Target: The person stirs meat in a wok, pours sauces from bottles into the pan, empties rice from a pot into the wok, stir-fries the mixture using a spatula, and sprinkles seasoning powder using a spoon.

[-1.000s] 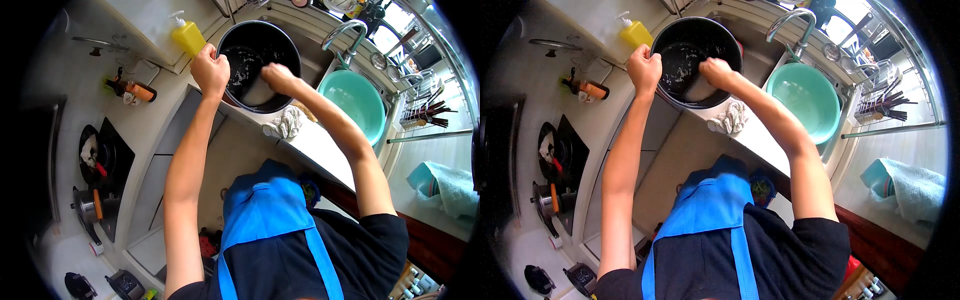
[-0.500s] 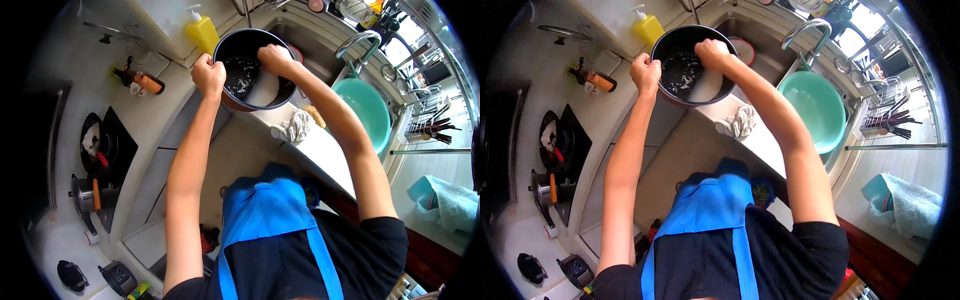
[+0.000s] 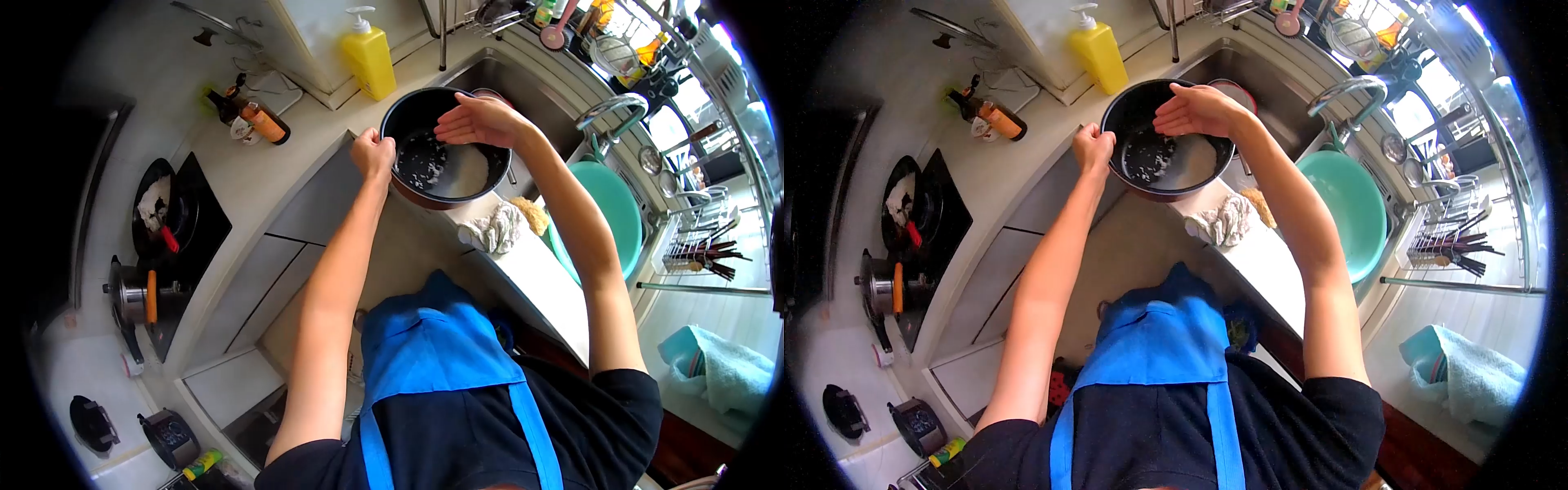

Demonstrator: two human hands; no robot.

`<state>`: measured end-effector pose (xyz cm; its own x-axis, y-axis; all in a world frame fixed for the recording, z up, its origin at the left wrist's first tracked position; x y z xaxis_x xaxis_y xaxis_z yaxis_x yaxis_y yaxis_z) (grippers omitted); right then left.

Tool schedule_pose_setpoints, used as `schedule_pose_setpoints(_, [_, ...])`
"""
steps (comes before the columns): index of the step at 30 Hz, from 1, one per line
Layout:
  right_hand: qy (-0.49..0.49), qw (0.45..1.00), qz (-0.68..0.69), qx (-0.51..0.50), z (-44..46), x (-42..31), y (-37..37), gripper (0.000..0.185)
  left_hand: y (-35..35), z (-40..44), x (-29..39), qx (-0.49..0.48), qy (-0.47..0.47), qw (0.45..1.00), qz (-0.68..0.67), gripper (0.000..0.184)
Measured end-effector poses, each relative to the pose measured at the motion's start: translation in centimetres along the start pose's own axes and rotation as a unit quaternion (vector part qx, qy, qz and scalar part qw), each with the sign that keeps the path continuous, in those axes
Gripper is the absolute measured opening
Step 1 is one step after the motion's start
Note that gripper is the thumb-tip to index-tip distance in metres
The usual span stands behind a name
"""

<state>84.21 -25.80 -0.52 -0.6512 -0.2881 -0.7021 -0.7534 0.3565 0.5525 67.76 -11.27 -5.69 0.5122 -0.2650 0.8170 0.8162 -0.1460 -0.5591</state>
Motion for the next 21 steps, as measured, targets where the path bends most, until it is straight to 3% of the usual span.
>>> schedule_pose_setpoints(2, [-0.033,0.996,0.034,-0.076,-0.7,-1.4,1.5,0.051,1.2,0.3,-1.3,-0.025,-0.020,0.996,-0.086,0.022])
schedule_pose_setpoints(4, [-0.079,0.986,0.052,-0.139,-1.9,-3.6,3.6,0.049,1.0,0.1,-1.1,-0.022,-0.021,0.997,-0.068,0.022])
schedule_pose_setpoints(7, [-0.144,0.986,-0.024,-0.077,-2.6,-5.4,4.7,0.046,1.9,0.5,-2.0,-0.073,-0.045,0.993,-0.084,0.024])
schedule_pose_setpoints(9, [-0.267,0.963,-0.042,-0.005,-1.0,-5.6,3.6,0.040,1.6,0.9,-1.7,-0.053,-0.011,0.996,-0.067,0.020])
schedule_pose_setpoints(10, [-0.187,0.860,-0.474,-0.016,2.6,-1.4,4.2,0.026,1.4,0.7,-1.5,-0.044,0.009,0.997,-0.063,0.020])
schedule_pose_setpoints(11, [-0.173,0.569,-0.801,-0.074,5.7,2.9,4.6,0.013,1.7,0.3,-1.8,-0.070,0.016,0.996,-0.055,0.023])
schedule_pose_setpoints(12, [-0.022,0.457,-0.889,0.012,4.7,5.4,3.1,0.011,1.8,1.1,-1.8,-0.090,0.030,0.994,-0.046,0.027])
schedule_pose_setpoints(13, [-0.263,0.456,-0.850,0.009,6.5,5.6,1.5,0.015,1.7,2.1,-1.4,-0.103,0.046,0.993,-0.017,0.032])
schedule_pose_setpoints(15, [-0.219,0.641,-0.735,0.032,8.1,5.1,-0.5,0.019,1.8,1.3,-2.2,-0.152,0.017,0.988,0.025,0.044])
schedule_pose_setpoints(16, [-0.156,0.690,-0.705,0.052,6.4,3.7,0.6,0.019,1.5,1.1,-2.2,-0.177,-0.012,0.983,0.040,0.049])
schedule_pose_setpoints(17, [-0.194,0.666,-0.720,-0.020,7.2,2.1,1.2,0.021,1.0,1.0,-1.8,-0.200,-0.024,0.979,0.027,0.052])
schedule_pose_setpoints(18, [-0.153,0.667,-0.727,-0.049,4.8,0.4,3.3,0.019,0.5,0.4,-1.6,-0.218,-0.038,0.975,0.015,0.054])
schedule_pose_setpoints(19, [-0.201,0.790,-0.575,-0.068,2.6,-1.6,5.5,0.017,-0.9,0.6,-1.2,-0.142,0.004,0.989,0.041,0.053])
schedule_pose_setpoints(20, [-0.207,0.918,-0.331,-0.066,2.0,-2.2,5.6,0.013,-1.8,-0.1,-1.8,-0.078,0.041,0.993,0.073,0.051])
schedule_pose_setpoints(21, [-0.319,0.803,-0.498,-0.079,2.9,-1.7,5.0,0.014,-2.9,-0.6,-2.0,-0.016,0.077,0.995,0.060,0.046])
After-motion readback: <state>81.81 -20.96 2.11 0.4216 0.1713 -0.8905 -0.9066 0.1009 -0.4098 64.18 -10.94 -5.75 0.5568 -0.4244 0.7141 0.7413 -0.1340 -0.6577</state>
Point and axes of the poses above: each hand's wrist, its own z-axis towards the middle knuckle, its own y-axis out of the palm, x = y × z, the point moved 7 cm from there along z, towards the middle knuckle, and after that the axes turned 12 degrees about z, right-handed, at the moved point
